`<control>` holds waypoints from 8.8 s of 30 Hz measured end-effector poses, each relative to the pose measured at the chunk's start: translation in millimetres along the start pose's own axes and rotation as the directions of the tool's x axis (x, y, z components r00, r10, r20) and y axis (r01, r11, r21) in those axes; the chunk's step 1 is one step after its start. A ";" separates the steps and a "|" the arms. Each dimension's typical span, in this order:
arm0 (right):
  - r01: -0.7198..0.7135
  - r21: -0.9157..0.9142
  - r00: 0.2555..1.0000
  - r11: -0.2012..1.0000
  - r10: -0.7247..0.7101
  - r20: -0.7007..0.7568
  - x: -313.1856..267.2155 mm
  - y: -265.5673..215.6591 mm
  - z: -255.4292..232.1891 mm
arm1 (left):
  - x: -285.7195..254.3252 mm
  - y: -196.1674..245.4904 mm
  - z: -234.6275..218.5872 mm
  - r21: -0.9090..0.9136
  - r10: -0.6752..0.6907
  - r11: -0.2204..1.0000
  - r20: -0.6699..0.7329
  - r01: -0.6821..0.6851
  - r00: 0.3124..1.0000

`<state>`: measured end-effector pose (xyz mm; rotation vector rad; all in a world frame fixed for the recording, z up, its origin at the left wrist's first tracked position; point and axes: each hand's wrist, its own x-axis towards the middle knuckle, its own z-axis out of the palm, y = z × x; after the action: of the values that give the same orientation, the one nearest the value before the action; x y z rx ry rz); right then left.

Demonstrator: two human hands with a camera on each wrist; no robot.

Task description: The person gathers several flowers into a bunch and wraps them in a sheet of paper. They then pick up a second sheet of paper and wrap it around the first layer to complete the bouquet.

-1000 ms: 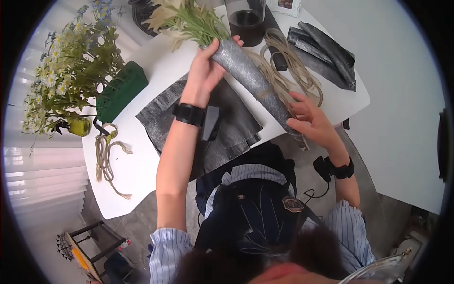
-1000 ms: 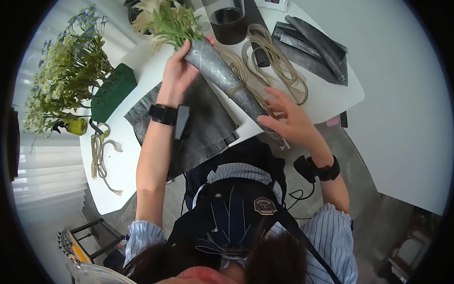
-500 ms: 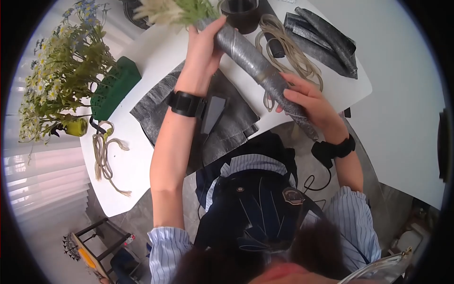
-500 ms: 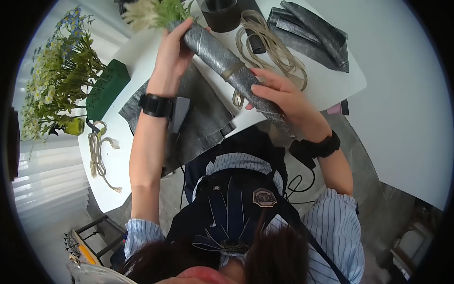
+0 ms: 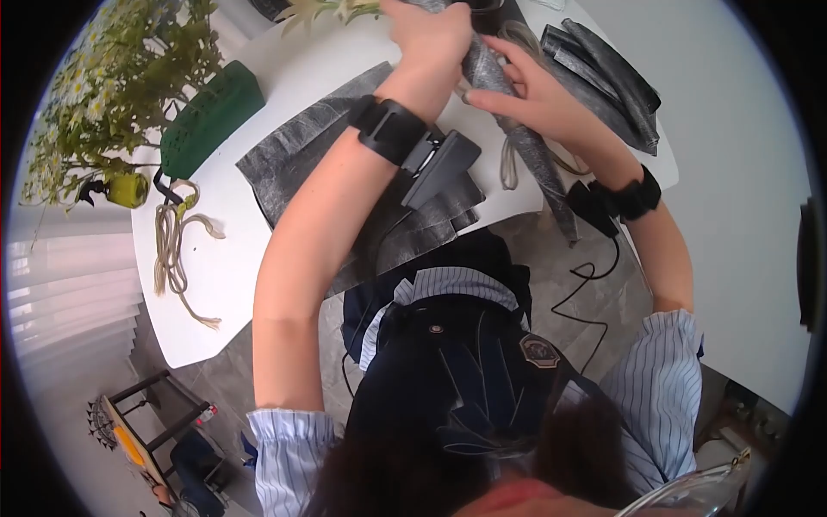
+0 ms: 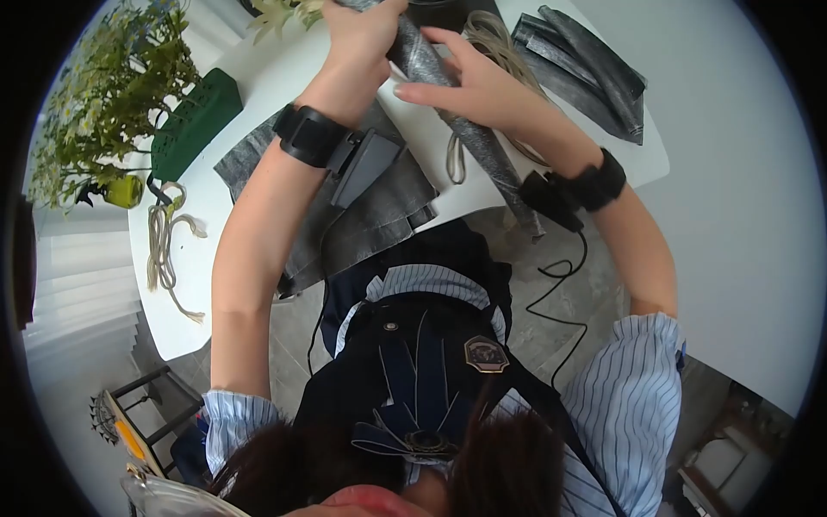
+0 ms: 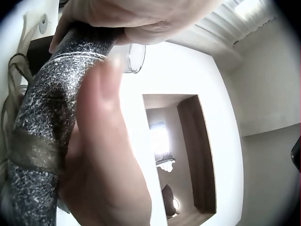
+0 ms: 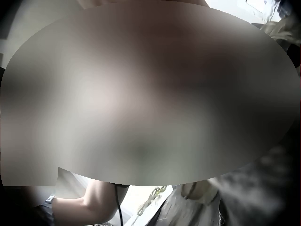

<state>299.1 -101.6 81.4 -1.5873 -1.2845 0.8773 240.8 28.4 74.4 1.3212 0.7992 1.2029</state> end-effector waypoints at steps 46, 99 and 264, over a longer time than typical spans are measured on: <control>0.149 -0.638 0.877 0.755 -0.399 -0.268 -96.6 -21.0 8.5 | -6.7 19.4 -23.8 0.108 -0.151 0.982 -0.047 0.155 0.987; 0.226 -0.904 0.925 0.362 -0.372 0.082 13.2 86.4 8.0 | -71.2 10.6 -182.3 0.129 -0.205 0.976 0.281 0.174 0.938; -0.048 -0.615 0.921 0.787 -0.205 -0.333 -45.5 69.8 91.5 | -149.7 18.9 -340.5 0.996 -0.295 0.072 0.062 -0.043 0.954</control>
<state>230.3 -132.5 -16.8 -2.0581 -1.4054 0.0422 -123.6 -21.2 15.1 2.3944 1.6682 0.0599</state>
